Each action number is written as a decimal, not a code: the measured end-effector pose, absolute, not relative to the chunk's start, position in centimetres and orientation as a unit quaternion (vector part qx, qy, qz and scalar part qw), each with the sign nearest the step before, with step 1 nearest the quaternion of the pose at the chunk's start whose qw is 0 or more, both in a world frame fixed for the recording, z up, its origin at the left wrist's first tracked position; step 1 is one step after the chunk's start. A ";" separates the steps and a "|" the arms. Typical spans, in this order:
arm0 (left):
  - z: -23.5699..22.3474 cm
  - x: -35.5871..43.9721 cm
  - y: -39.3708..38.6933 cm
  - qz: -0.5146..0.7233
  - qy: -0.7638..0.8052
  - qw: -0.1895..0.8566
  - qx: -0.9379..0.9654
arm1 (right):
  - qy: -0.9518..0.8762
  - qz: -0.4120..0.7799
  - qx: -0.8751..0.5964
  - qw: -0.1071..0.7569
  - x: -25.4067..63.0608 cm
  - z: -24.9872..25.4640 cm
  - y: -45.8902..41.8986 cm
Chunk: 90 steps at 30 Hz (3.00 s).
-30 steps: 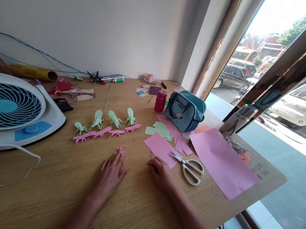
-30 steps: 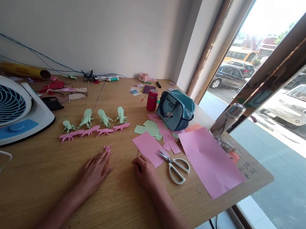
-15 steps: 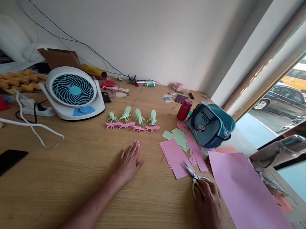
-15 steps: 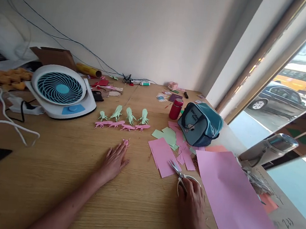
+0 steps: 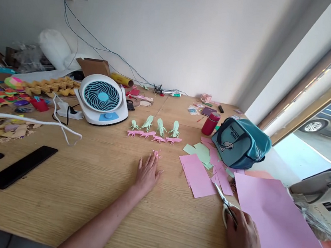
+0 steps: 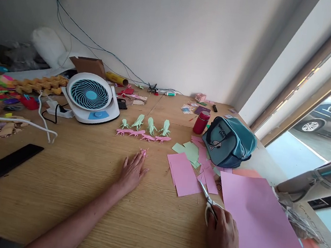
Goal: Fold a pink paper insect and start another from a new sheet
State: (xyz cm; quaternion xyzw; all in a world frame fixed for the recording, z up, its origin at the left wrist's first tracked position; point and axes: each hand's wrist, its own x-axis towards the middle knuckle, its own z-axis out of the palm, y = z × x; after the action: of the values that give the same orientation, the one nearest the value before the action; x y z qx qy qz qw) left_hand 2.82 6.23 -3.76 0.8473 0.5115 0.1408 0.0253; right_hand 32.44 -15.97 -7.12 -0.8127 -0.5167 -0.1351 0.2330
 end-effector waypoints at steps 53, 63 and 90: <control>-3.7 1.1 5.1 0.387 0.380 0.437 0.718 | -0.687 -0.045 -0.619 0.378 21.2 0.8 -6.0; -2.3 0.6 6.1 0.400 0.332 0.698 0.493 | -0.612 0.159 -0.597 0.494 18.2 -2.3 -4.4; -2.8 0.8 6.1 0.353 0.348 0.730 0.470 | -0.294 0.445 -0.536 0.654 19.7 -3.8 -4.4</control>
State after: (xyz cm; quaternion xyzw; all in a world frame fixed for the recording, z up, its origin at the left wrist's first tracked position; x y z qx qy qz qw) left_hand 0.76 6.13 -2.77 0.4700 0.3484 0.3535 0.7299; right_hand 19.74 -4.38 -3.83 -0.5365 -0.2942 0.4455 0.6536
